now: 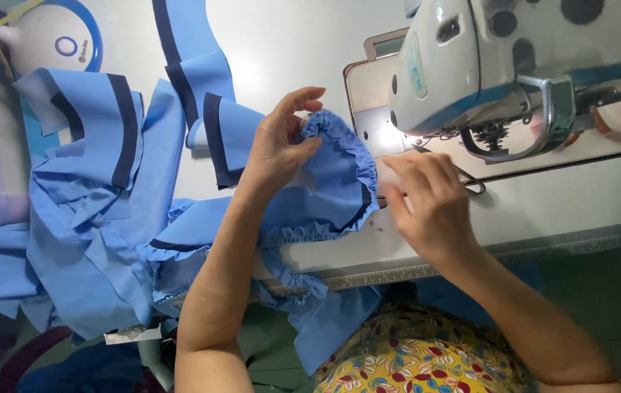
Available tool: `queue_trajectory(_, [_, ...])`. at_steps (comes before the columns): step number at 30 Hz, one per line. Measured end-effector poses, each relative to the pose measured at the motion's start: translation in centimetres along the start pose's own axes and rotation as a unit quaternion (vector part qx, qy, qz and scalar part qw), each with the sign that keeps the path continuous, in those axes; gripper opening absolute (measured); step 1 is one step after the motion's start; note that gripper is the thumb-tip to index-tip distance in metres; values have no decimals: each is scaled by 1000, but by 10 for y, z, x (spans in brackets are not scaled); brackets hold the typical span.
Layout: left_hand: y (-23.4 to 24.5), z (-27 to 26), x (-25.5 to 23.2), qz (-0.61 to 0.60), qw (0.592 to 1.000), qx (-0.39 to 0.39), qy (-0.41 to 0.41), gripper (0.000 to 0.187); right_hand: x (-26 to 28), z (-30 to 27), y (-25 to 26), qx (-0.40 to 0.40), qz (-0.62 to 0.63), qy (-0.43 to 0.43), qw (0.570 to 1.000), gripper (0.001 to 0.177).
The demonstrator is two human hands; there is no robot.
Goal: Trimming excess threads from blue fabric ruffles using thread nippers.
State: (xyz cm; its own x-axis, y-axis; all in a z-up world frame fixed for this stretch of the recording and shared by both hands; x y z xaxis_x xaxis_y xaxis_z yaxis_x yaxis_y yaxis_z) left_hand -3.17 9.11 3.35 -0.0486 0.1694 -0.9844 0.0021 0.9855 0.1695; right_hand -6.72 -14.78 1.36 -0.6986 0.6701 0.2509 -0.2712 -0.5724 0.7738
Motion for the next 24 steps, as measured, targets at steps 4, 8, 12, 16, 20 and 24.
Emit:
queue_trajectory(4, [11,8,16,-120,993,-2,13,60,32,52,-14,8,-52,76,996,47])
queue_trajectory(8, [25,7,9,-190,982,-6,16,59,21,79,-54,13,-88,122,989,34])
queue_trajectory(12, [37,8,8,-204,979,-8,-1,58,14,95,-55,20,271,-53,961,18])
queue_trajectory(16, [39,9,0,-209,978,14,15,30,9,92,-52,64,455,-199,866,24])
queue_trajectory(20, [43,14,18,-216,975,-9,50,21,-3,81,-63,75,492,-205,843,19])
queue_trajectory(24, [40,17,26,-218,975,-25,32,22,5,85,-58,80,527,-230,814,17])
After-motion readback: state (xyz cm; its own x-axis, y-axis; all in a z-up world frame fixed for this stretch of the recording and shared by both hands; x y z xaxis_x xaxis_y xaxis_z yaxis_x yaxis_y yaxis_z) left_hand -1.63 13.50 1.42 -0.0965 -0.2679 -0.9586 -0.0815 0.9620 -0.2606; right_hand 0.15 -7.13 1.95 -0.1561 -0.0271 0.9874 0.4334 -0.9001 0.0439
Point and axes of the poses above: each hand's wrist, its own z-axis towards the middle knuckle, its own y-axis out of the back of the hand, x = y × z, the point moved 2 cm from there along z, towards the middle knuckle, and after that the axes turned 5 degrees about y, right-handed, at the moved point
